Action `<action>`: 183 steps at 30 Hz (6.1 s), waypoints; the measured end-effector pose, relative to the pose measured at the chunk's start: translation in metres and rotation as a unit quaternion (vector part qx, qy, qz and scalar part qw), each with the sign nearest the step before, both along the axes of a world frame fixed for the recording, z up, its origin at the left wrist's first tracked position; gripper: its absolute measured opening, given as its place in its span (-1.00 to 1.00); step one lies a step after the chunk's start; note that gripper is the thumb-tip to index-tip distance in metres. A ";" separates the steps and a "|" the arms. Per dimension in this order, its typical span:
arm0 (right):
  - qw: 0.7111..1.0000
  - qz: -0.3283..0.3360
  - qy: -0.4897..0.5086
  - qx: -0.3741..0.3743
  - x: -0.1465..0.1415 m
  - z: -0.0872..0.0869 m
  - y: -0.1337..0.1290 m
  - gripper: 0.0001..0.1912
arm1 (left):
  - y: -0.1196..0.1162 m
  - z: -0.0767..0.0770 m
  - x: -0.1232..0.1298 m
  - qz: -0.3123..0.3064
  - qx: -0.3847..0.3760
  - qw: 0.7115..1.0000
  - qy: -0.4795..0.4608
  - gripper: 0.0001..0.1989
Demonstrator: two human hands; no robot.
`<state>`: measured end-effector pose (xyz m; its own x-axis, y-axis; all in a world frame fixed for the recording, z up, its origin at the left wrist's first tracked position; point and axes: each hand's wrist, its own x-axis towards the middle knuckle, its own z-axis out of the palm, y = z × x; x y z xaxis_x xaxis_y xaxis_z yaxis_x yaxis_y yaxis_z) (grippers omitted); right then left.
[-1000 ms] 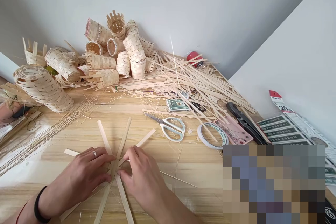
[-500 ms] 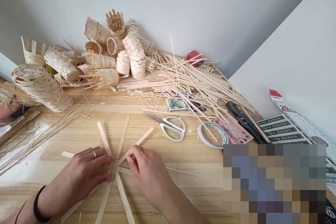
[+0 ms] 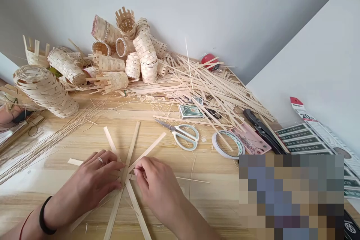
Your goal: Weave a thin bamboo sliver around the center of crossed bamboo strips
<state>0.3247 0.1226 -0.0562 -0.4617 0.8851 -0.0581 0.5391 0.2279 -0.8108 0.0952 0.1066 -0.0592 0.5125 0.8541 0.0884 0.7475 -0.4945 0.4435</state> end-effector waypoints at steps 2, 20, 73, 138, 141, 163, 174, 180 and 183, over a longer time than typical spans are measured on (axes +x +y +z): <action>1.000 -0.010 0.009 0.023 0.001 -0.003 0.000 -0.82 | 0.000 -0.001 0.001 0.003 0.015 1.000 -0.009 -0.65; 0.988 -0.023 0.109 -0.108 0.012 0.007 0.008 -0.77 | -0.003 0.005 -0.003 0.062 -0.062 0.982 -0.169 -0.72; 0.999 -0.046 -0.003 -0.003 0.004 0.003 0.002 -0.91 | 0.003 -0.001 -0.012 0.091 0.133 0.986 -0.044 -0.85; 0.929 -0.027 0.264 -0.259 0.017 0.005 0.014 -0.75 | 0.001 0.008 -0.013 -0.012 0.134 0.982 -0.133 -0.81; 0.905 -0.012 0.308 -0.293 0.018 0.003 0.016 -0.76 | 0.001 0.011 -0.013 -0.031 0.133 0.981 -0.139 -0.77; 0.877 -0.032 0.333 -0.346 0.013 0.001 0.012 -0.71 | -0.005 0.009 -0.018 0.000 0.092 0.985 -0.147 -0.76; 0.953 -0.066 0.189 -0.227 0.011 0.006 0.009 -0.59 | 0.001 0.012 -0.017 -0.009 0.120 0.982 -0.145 -0.75; 0.950 -0.109 0.197 -0.215 0.012 0.000 0.007 -0.50 | 0.003 0.013 -0.017 -0.073 0.105 0.983 -0.131 -0.70; 0.946 -0.117 0.202 -0.227 0.011 -0.003 0.007 -0.47 | 0.005 0.016 -0.016 -0.102 0.101 0.983 -0.117 -0.69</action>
